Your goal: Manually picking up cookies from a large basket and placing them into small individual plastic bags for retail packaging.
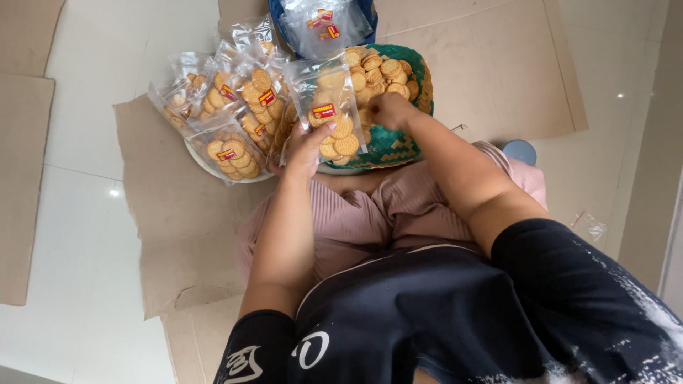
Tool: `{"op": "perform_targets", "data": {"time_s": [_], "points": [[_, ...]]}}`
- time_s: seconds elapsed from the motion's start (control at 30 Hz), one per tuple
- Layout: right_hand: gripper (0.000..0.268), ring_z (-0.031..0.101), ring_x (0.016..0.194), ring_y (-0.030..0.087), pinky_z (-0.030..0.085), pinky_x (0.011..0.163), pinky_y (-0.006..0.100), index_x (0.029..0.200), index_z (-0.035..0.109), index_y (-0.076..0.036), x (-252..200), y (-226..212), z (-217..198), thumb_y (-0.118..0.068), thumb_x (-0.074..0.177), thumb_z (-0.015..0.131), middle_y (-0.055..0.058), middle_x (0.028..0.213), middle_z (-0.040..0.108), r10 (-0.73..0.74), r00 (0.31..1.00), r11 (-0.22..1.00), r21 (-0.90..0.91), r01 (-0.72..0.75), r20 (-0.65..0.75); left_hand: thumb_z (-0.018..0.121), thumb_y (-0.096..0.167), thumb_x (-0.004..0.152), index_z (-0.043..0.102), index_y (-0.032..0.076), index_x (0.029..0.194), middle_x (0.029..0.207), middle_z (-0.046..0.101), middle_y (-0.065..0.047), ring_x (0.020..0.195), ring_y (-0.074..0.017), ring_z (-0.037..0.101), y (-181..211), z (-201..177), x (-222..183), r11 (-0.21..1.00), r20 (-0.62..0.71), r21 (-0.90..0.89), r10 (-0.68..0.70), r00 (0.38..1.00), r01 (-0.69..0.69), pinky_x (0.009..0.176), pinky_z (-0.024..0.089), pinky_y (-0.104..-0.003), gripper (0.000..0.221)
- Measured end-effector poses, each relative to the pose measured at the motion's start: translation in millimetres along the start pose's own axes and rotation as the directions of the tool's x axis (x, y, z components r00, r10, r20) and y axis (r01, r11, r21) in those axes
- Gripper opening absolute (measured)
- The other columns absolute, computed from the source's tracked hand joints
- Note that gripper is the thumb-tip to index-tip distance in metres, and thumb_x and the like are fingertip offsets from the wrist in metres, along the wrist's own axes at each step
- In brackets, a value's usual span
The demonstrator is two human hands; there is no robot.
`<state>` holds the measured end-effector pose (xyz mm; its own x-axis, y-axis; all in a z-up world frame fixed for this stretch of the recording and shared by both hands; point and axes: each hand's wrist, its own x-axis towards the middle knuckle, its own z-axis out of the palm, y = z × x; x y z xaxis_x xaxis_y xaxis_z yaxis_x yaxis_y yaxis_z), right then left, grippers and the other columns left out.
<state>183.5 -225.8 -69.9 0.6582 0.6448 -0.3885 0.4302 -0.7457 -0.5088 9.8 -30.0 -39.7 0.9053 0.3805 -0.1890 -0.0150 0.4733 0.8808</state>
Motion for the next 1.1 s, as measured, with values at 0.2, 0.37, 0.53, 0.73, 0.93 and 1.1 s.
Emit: {"op": "perform_targets", "data": {"time_s": [0.2, 0.37, 0.53, 0.73, 0.93, 1.1], "points": [[0.007, 0.051, 0.049, 0.008, 0.041, 0.046, 0.02, 0.103, 0.069, -0.004, -66, -39, -103, -0.008, 0.099, 0.067, 0.001, 0.066, 0.06, 0.109, 0.99, 0.152, 0.986, 0.069, -0.086, 0.072, 0.003, 0.087, 0.063, 0.0, 0.122, 0.101, 0.07, -0.007, 0.087, -0.0131, 0.064, 35, 11, -12, 0.994, 0.109, -0.008, -0.111, 0.988, 0.113, 0.081, 0.053, -0.024, 0.036], [0.009, 0.066, 0.058, 0.012, 0.054, 0.054, 0.021, 0.105, 0.069, 0.0, -79, -38, -121, -0.006, 0.101, 0.064, 0.006, 0.075, 0.072, 0.099, 0.98, -0.035, 0.984, 0.175, -0.171, 0.07, 0.0, 0.089, 0.064, 0.001, 0.12, 0.103, 0.069, -0.004, 0.09, -0.0104, 0.062, 26, 12, -10, 0.997, 0.215, 0.05, -0.06, 0.975, 0.05, 0.086, 0.051, -0.021, 0.031], [0.02, 0.074, 0.076, 0.017, 0.059, 0.067, 0.023, 0.116, 0.067, 0.001, -83, -42, -123, -0.002, 0.101, 0.053, 0.011, 0.091, 0.075, 0.057, 0.957, -0.045, 0.957, 0.287, -0.284, 0.072, -0.001, 0.089, 0.066, 0.002, 0.116, 0.102, 0.071, -0.004, 0.087, -0.0098, 0.064, 27, 11, -12, 0.985, 0.243, 0.17, -0.061, 0.968, 0.019, 0.082, 0.051, -0.021, 0.028], [0.028, 0.066, 0.084, 0.013, 0.059, 0.081, 0.023, 0.128, 0.053, -0.008, -82, -49, -113, 0.006, 0.104, 0.058, 0.006, 0.101, 0.067, -0.089, 0.875, 0.215, 0.849, 0.483, -0.475, 0.075, 0.001, 0.087, 0.064, -0.001, 0.123, 0.101, 0.072, -0.007, 0.082, -0.011, 0.068, 22, 14, -12, 0.947, 0.267, 0.317, -0.142, 0.953, 0.052, 0.072, 0.056, -0.019, 0.037], [0.023, 0.061, 0.089, 0.01, 0.053, 0.083, 0.02, 0.118, 0.054, -0.001, -87, -66, -109, 0.012, 0.101, 0.063, 0.005, 0.101, 0.063, -0.231, 0.802, 0.407, 0.695, 0.593, -0.55, 0.074, -0.005, 0.085, 0.064, -0.002, 0.123, 0.103, 0.072, -0.008, 0.085, -0.0119, 0.068, 4, 5, -7, 0.948, 0.315, 0.31, -0.167, 0.934, 0.065, 0.076, 0.057, -0.021, 0.04], [0.018, 0.06, 0.087, 0.012, 0.052, 0.082, 0.023, 0.111, 0.069, 0.001, -99, -75, -116, 0.007, 0.095, 0.071, 0.005, 0.099, 0.065, -0.305, 0.823, 0.642, 0.535, 0.55, -0.48, 0.075, -0.002, 0.084, 0.065, -0.001, 0.123, 0.103, 0.072, -0.008, 0.087, -0.0128, 0.067, 6, 3, -7, 0.912, 0.312, 0.411, -0.133, 0.941, -0.008, 0.077, 0.057, -0.022, 0.04]]}}
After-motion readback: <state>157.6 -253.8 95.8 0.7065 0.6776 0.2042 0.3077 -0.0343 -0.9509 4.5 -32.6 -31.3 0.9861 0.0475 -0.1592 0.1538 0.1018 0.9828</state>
